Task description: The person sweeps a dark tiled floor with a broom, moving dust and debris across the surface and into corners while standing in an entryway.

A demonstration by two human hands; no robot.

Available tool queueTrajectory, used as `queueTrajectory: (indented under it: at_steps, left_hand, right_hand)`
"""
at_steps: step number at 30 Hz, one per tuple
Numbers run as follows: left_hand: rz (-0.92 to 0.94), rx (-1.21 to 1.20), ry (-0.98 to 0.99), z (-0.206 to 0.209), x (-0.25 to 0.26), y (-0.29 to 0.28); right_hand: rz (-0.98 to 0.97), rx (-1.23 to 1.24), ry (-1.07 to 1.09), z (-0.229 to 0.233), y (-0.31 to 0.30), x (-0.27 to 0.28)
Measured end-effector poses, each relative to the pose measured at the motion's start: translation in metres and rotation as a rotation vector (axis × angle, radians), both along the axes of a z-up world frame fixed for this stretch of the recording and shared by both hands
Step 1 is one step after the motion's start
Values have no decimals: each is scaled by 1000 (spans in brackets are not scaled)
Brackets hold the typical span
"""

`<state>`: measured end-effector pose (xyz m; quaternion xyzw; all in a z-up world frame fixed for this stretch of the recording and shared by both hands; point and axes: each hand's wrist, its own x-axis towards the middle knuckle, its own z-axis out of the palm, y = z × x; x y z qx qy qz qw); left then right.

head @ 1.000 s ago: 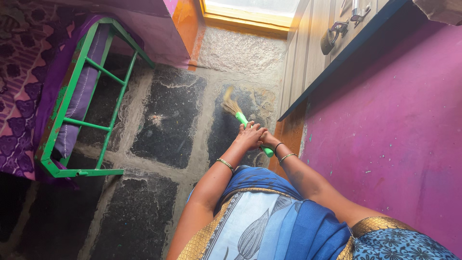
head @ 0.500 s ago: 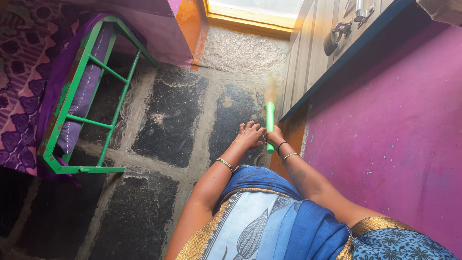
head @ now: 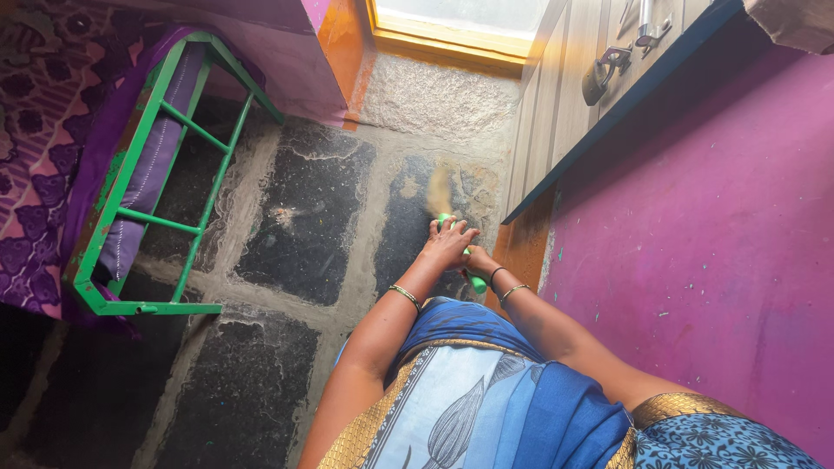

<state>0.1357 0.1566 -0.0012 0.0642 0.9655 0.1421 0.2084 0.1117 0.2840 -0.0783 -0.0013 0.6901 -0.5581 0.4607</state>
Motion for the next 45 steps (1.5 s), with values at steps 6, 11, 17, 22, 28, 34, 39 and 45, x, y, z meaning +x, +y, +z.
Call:
queueTrajectory:
  at_steps: [6, 11, 17, 22, 28, 34, 39, 45]
  left_hand:
    - [38, 12, 6, 1, 2, -4]
    - [46, -17, -31, 21, 6, -5]
    - [35, -38, -15, 25, 9, -8]
    - [42, -53, -15, 29, 10, -9]
    - [34, -44, -18, 30, 9, -8]
    - [62, -36, -60, 24, 6, -6]
    - [65, -33, -15, 11, 4, -7]
    - [68, -13, -2, 12, 6, -8]
  right_hand:
    - [90, 2, 73, 1, -3, -12]
    - [-14, 25, 112, 2, -4, -14]
    - [-350, 144, 68, 6, 8, -18]
    - [-464, 278, 109, 8, 18, -16]
    - [-407, 204, -4, 2, 7, 4]
    - [58, 30, -9, -1, -7, 9]
    - [160, 23, 44, 0, -7, -2]
    - [-59, 35, 63, 2, -9, -10]
